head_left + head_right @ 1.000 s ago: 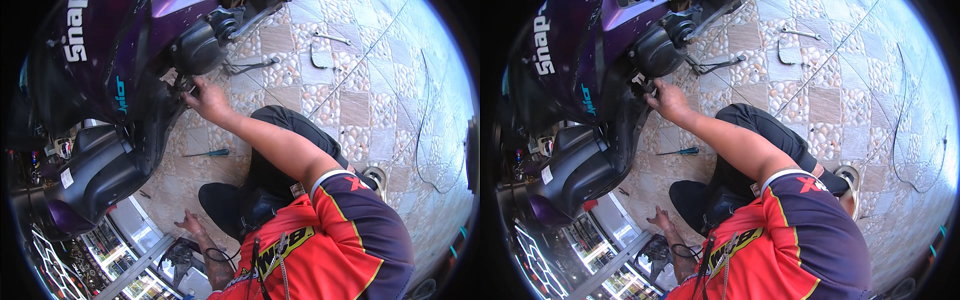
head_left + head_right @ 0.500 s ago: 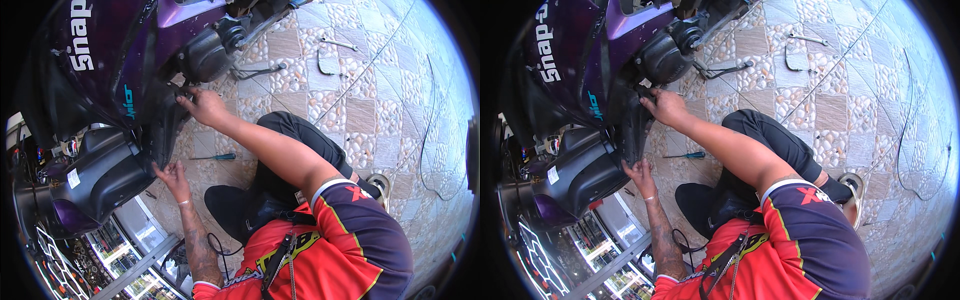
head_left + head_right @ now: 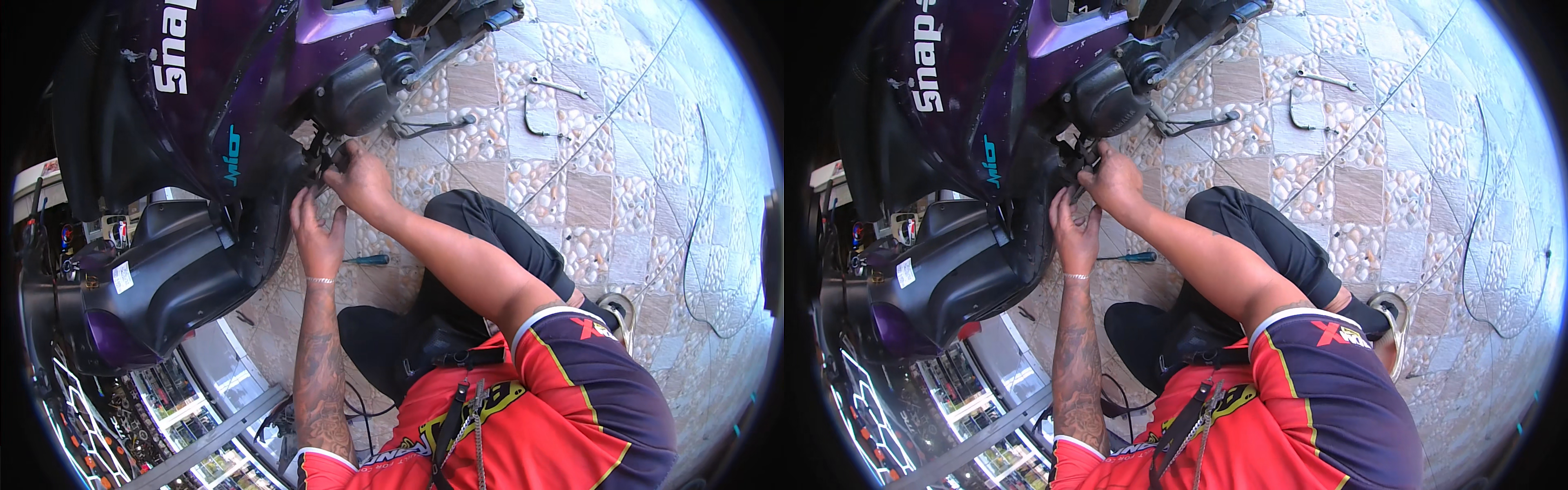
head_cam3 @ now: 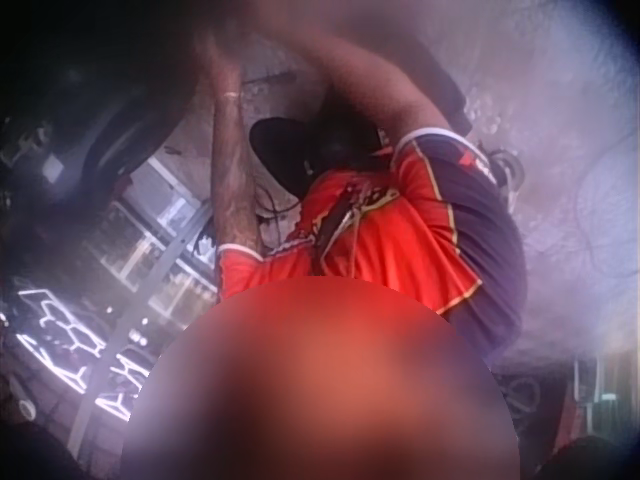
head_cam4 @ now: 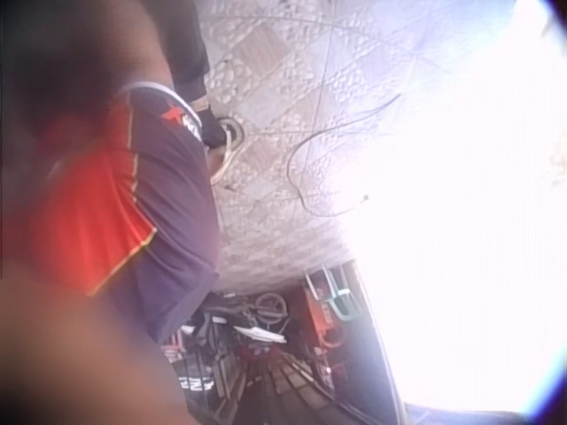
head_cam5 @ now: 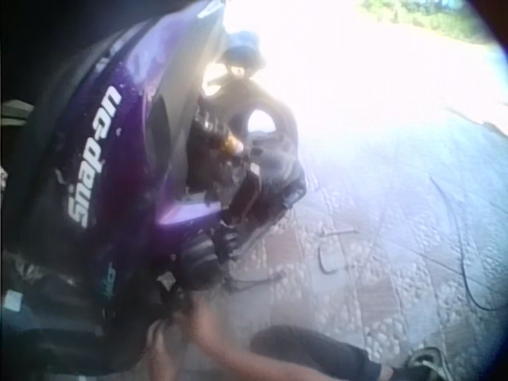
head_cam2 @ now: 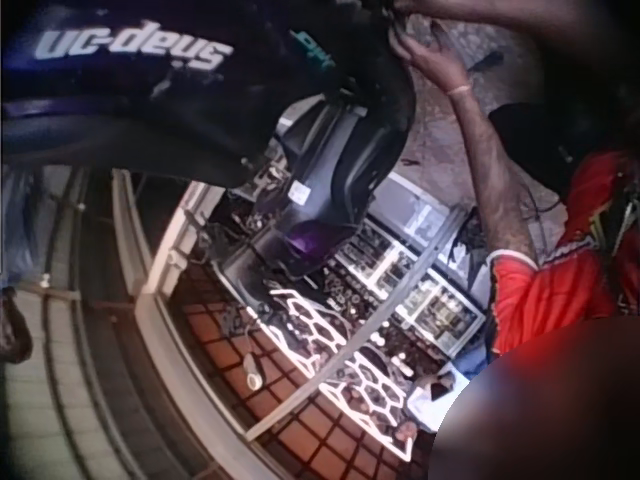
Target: The person works on a purple scooter in a workshop, using a screwdriver to remove and adjust parts under the seat and near the rear wheel. They kneel to access lower components and manipulate fasteners and panels while another person assists nearby.
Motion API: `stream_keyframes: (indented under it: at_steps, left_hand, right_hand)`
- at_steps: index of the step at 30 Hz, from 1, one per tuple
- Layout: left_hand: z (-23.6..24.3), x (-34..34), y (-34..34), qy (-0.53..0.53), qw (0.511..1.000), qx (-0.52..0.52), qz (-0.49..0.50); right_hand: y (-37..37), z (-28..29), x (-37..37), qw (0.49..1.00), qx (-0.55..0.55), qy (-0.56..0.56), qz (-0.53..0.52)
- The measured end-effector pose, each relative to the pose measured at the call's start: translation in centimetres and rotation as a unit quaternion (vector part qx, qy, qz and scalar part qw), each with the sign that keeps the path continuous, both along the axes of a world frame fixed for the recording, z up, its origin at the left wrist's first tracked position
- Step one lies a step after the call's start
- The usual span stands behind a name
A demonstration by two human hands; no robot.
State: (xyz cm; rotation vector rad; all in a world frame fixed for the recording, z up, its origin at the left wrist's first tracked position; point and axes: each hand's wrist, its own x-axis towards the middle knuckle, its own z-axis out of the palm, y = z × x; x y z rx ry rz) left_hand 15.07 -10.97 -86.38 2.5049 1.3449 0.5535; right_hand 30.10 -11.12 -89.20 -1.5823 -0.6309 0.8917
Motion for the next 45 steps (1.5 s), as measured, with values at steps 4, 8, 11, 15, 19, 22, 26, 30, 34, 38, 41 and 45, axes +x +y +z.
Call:
stream_keyframes:
  at_steps: [4,8,11,15,19,22,26,30,34,38,41,45]
  left_hand:
    - [-0.6,1.6,1.5,0.074,0.995,0.059,-0.035]
    - [-0.4,1.7,1.7,-0.031,0.997,-0.061,0.032]
    - [-0.4,1.4,1.6,-0.005,0.998,-0.05,0.026]
    - [-1.3,1.3,1.1,-0.023,0.998,-0.06,0.016]
    - [-1.8,1.0,1.2,-0.012,1.0,-0.024,0.0]
    - [-1.7,0.8,1.4,-0.021,0.999,-0.03,0.003]
    - [-1.5,0.9,1.2,-0.032,0.999,-0.04,0.008]
    - [-1.4,1.1,0.9,-0.052,0.997,-0.058,0.01]
    - [-1.3,1.2,0.7,-0.052,0.997,-0.064,0.008]
    - [-1.4,1.2,0.6,-0.057,0.996,-0.069,0.012]
    - [-1.7,1.1,0.6,-0.052,0.996,-0.065,0.009]
    - [-2.2,0.8,0.7,-0.048,0.997,-0.052,-0.001]
  right_hand:
    - [-0.3,-0.4,0.3,0.999,0.014,-0.002,0.032]
    - [0.0,-0.4,1.6,0.996,0.051,-0.009,0.07]
    - [-1.6,-0.5,3.2,0.974,0.054,0.111,0.19]
    - [-4.6,-1.0,4.9,0.917,0.116,0.3,0.235]
    - [-5.6,-1.0,5.0,0.878,0.159,0.407,0.194]
    - [-5.7,-1.2,4.8,0.881,0.149,0.408,0.186]
    - [-5.5,-1.4,4.5,0.898,0.139,0.376,0.183]
    - [-4.9,-1.1,3.9,0.896,0.15,0.384,0.166]
    - [-3.9,-0.7,3.1,0.925,0.16,0.306,0.159]
    - [-2.8,-0.5,2.1,0.943,0.149,0.257,0.151]
    - [-2.2,-0.4,1.2,0.951,0.102,0.256,0.143]
    - [-1.6,-0.5,0.4,0.941,0.181,0.268,0.102]
